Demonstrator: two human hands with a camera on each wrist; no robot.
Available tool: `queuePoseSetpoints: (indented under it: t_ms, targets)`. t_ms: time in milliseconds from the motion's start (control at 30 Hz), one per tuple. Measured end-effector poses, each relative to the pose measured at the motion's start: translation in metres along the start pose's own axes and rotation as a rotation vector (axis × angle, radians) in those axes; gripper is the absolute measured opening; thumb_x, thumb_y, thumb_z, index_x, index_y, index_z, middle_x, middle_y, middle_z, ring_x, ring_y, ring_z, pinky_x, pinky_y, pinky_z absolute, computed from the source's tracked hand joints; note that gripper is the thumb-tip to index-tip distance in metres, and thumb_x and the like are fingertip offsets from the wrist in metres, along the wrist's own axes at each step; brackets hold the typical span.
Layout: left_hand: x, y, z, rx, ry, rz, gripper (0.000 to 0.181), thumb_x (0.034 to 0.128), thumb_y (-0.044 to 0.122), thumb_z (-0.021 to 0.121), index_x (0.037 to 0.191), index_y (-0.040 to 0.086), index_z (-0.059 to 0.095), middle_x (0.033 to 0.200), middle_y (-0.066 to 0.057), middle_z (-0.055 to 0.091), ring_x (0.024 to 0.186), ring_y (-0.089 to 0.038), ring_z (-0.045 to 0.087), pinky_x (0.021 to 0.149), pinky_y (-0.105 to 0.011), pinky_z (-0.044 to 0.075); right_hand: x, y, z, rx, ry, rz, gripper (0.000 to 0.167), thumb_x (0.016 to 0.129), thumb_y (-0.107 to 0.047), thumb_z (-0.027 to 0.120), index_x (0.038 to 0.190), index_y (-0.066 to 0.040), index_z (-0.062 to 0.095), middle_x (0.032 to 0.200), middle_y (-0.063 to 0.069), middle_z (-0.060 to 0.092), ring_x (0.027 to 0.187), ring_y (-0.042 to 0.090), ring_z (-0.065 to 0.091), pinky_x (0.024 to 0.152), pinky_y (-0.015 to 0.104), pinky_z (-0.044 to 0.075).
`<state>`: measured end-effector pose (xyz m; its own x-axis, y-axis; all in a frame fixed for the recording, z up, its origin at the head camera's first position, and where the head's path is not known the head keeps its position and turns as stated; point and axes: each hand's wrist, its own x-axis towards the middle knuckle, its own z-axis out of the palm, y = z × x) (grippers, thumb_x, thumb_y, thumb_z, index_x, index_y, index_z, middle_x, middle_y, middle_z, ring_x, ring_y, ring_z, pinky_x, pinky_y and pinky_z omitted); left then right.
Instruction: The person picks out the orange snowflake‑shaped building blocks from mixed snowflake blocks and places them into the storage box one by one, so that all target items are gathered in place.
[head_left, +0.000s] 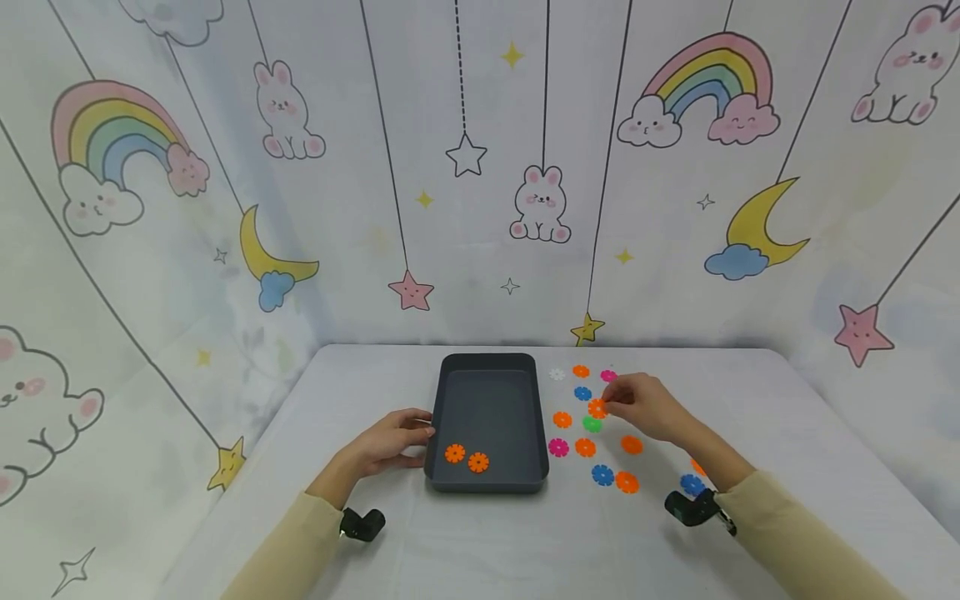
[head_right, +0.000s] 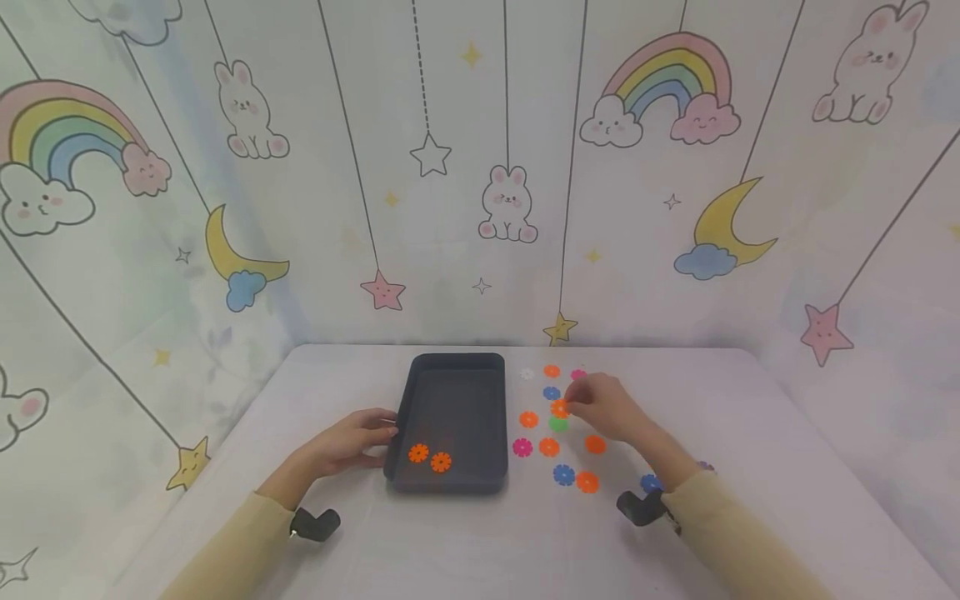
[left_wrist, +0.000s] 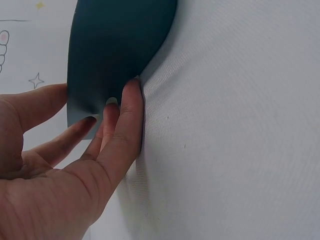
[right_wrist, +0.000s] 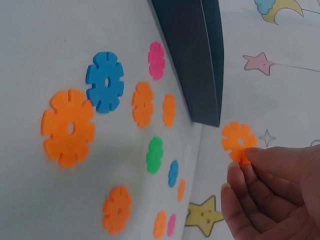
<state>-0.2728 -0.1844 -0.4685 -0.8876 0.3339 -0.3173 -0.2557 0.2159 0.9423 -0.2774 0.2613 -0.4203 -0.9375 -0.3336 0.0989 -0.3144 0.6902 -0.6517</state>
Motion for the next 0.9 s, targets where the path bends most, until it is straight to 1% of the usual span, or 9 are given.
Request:
queuePoseSetpoints:
  t_ms: [167,267,400,500,600,767,900]
  targets:
    - [0.001,-0.001,0.0,0.005,-0.001,0.001,0.055,0.1034,0.016,0.062,0.15,-0.003,0.041,0.146,-0.023,0.05,0.125,-0.034,0.058,0.09,-0.048,0.06,0.005,-0.013,0.008,0.027,-0.005,-0.029,0.008,0.096,-0.005,0.07,0.103,-0.002,0.07,0.094,0.003,0.07,0.086,0.019,0.066,0.077,0.028,0.06]
    - [0.001,-0.001,0.0,0.007,-0.002,0.0,0.054,0.1035,0.016,0.062,0.15,-0.003,0.041,0.147,-0.023,0.05,0.125,-0.034,0.058,0.09,-0.047,0.06,0.009,-0.018,0.014,0.042,-0.01,-0.054,0.006,0.096,-0.006,0.07,0.102,-0.003,0.07,0.094,0.003,0.07,0.086,0.019,0.067,0.077,0.027,0.06]
    - [0.001,0.0,0.0,0.008,-0.001,-0.003,0.054,0.1034,0.016,0.062,0.15,-0.003,0.041,0.146,-0.023,0.051,0.125,-0.034,0.058,0.09,-0.047,0.06,0.015,-0.026,0.025,0.068,-0.026,-0.073,0.005,0.097,-0.007,0.07,0.101,-0.005,0.071,0.094,0.005,0.071,0.087,0.026,0.068,0.076,0.026,0.059]
    - [-0.001,0.001,0.001,0.004,0.001,-0.007,0.054,0.1033,0.016,0.062,0.15,-0.003,0.042,0.146,-0.023,0.051,0.125,-0.034,0.058,0.09,-0.047,0.06,0.018,-0.033,0.033,0.081,-0.038,-0.083,0.004,0.097,-0.007,0.07,0.1,-0.006,0.071,0.093,0.008,0.071,0.085,0.028,0.067,0.075,0.026,0.058]
    - [-0.002,0.001,0.001,0.001,0.004,-0.009,0.055,0.1031,0.016,0.063,0.15,-0.003,0.042,0.146,-0.023,0.05,0.125,-0.035,0.058,0.09,-0.047,0.06,0.022,-0.042,0.042,0.086,-0.044,-0.09,0.003,0.097,-0.008,0.069,0.099,-0.007,0.071,0.092,0.008,0.071,0.083,0.023,0.066,0.073,0.027,0.057]
    - [-0.002,0.0,0.001,-0.003,0.0,-0.007,0.054,0.1032,0.015,0.062,0.15,-0.003,0.041,0.147,-0.023,0.05,0.125,-0.035,0.058,0.091,-0.047,0.059,0.028,-0.055,0.058,0.104,-0.06,-0.115,0.004,0.097,-0.007,0.069,0.1,-0.008,0.071,0.09,0.001,0.07,0.08,0.017,0.064,0.074,0.026,0.058]
    - [-0.001,0.0,0.0,0.001,-0.007,-0.003,0.054,0.1037,0.016,0.061,0.15,-0.003,0.041,0.147,-0.024,0.049,0.125,-0.035,0.058,0.091,-0.046,0.06,0.033,-0.063,0.069,0.118,-0.086,-0.147,0.005,0.096,-0.005,0.069,0.1,-0.008,0.071,0.092,-0.001,0.07,0.082,0.016,0.065,0.075,0.025,0.058]
